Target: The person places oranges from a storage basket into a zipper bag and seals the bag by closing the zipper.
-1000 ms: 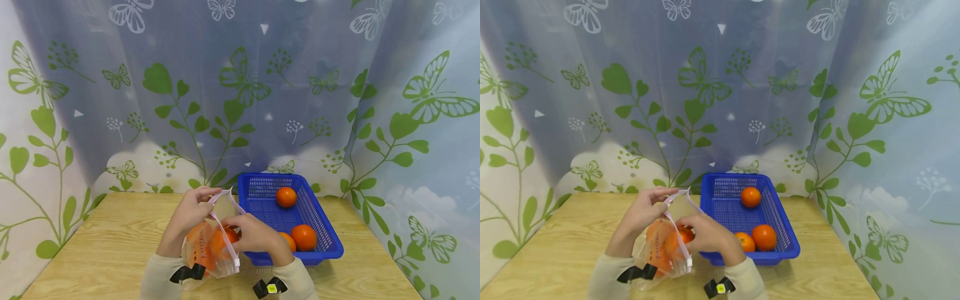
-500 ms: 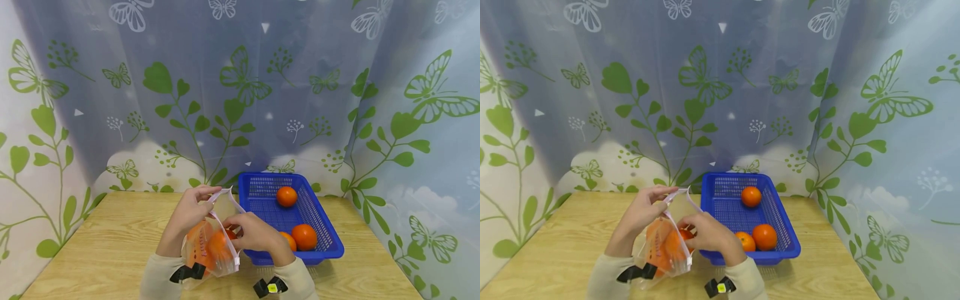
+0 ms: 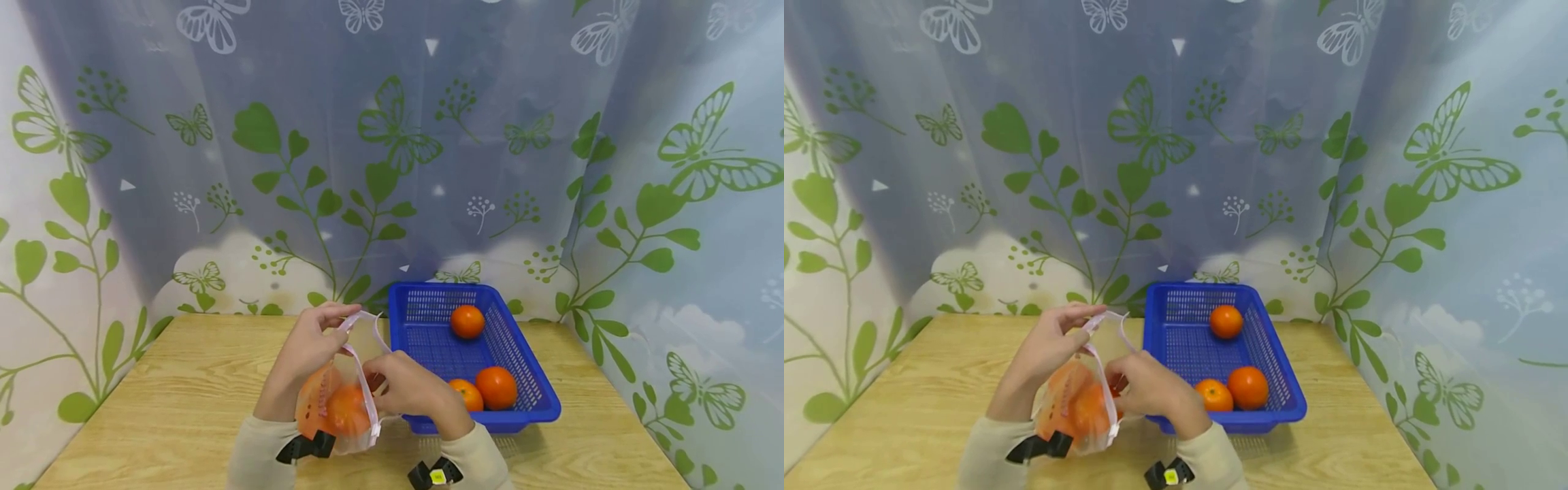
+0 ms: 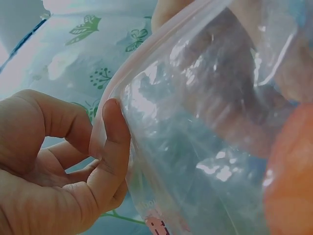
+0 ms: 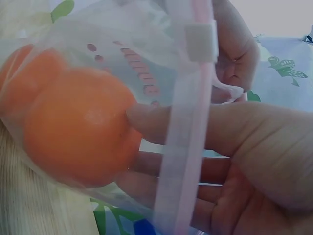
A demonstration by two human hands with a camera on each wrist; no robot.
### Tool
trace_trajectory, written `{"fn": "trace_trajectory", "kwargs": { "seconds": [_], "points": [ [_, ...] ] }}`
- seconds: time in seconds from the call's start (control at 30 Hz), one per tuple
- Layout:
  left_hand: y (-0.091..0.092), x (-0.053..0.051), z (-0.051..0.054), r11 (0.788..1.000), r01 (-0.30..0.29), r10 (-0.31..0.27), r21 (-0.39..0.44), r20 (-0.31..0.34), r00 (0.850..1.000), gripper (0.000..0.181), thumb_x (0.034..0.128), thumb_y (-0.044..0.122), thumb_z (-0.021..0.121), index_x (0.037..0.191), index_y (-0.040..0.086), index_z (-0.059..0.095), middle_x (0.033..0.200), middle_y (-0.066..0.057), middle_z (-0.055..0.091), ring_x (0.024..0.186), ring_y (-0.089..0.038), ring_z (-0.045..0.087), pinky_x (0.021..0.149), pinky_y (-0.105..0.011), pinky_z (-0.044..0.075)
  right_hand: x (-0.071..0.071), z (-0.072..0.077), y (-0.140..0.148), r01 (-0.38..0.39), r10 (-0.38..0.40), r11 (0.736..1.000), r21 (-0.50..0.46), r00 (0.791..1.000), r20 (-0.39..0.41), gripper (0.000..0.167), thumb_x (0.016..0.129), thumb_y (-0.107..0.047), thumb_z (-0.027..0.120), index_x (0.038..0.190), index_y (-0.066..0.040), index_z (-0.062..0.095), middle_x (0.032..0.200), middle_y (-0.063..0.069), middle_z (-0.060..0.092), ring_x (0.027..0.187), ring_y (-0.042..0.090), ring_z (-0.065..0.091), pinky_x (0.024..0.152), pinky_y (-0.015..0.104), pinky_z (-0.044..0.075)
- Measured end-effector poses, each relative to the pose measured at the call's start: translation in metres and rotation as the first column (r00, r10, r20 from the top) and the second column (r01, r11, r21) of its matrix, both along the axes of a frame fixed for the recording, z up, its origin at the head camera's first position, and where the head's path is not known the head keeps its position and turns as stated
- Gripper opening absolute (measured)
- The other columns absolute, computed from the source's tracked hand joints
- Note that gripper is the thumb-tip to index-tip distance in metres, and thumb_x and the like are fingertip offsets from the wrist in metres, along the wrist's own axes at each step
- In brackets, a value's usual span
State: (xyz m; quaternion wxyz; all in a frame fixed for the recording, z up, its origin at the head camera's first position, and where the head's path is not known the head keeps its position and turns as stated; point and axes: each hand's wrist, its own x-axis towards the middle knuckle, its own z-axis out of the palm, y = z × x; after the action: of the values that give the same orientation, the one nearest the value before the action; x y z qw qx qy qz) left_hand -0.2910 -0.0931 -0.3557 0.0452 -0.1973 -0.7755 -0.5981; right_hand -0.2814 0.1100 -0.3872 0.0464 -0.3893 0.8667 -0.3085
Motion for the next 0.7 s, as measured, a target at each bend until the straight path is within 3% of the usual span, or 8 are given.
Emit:
{"fn": "trace_trajectory", "kwargs": {
  "seconds": [0.2, 0.5, 0.7],
  "points": [
    [0.0000, 0.0015, 0.0019, 1.000, -0.001, 0.002, 0.018, -0.024, 1.000, 0.038, 0.0990, -0.001, 0.057, 0.136, -0.002, 0.065, 0.137, -0.022, 0.061, 0.117, -0.040, 0.064, 0.071, -0.026, 0.063, 0.0004, -0.0012, -0.0029, -0.007, 0.007, 1.000, -0.026, 1.000, -0.009, 0.015, 0.083, -0.002, 0.080, 0.096, -0.009, 0.075, 0.096, 0.005, 0.079, 0.089, 0.008, 0.074, 0.077, 0.020, 0.061],
    [0.0004, 0.0045, 0.0049, 0.997, -0.009, 0.011, 0.074, -0.023, 1.000, 0.039, 0.0964, -0.007, 0.054, 0.133, -0.002, 0.067, 0.135, -0.020, 0.062, 0.111, -0.029, 0.065, 0.073, -0.027, 0.063, -0.0006, -0.0043, -0.0027, -0.075, 0.075, 0.997, 0.005, 0.987, -0.141, 0.008, 0.088, -0.003, 0.074, 0.089, -0.009, 0.079, 0.081, -0.001, 0.073, 0.075, -0.002, 0.057, 0.072, 0.008, 0.051],
    [0.0007, 0.0064, 0.0074, 0.993, -0.014, 0.019, 0.117, -0.041, 0.999, 0.037, 0.0977, -0.006, 0.054, 0.132, -0.003, 0.067, 0.132, -0.020, 0.063, 0.109, -0.029, 0.064, 0.073, -0.027, 0.064, -0.0008, -0.0039, -0.0015, -0.181, 0.182, 0.983, 0.019, 0.973, -0.139, 0.025, 0.092, 0.006, 0.064, 0.107, -0.005, 0.080, 0.097, 0.004, 0.079, 0.084, -0.001, 0.059, 0.081, 0.010, 0.053]
  ]
}}
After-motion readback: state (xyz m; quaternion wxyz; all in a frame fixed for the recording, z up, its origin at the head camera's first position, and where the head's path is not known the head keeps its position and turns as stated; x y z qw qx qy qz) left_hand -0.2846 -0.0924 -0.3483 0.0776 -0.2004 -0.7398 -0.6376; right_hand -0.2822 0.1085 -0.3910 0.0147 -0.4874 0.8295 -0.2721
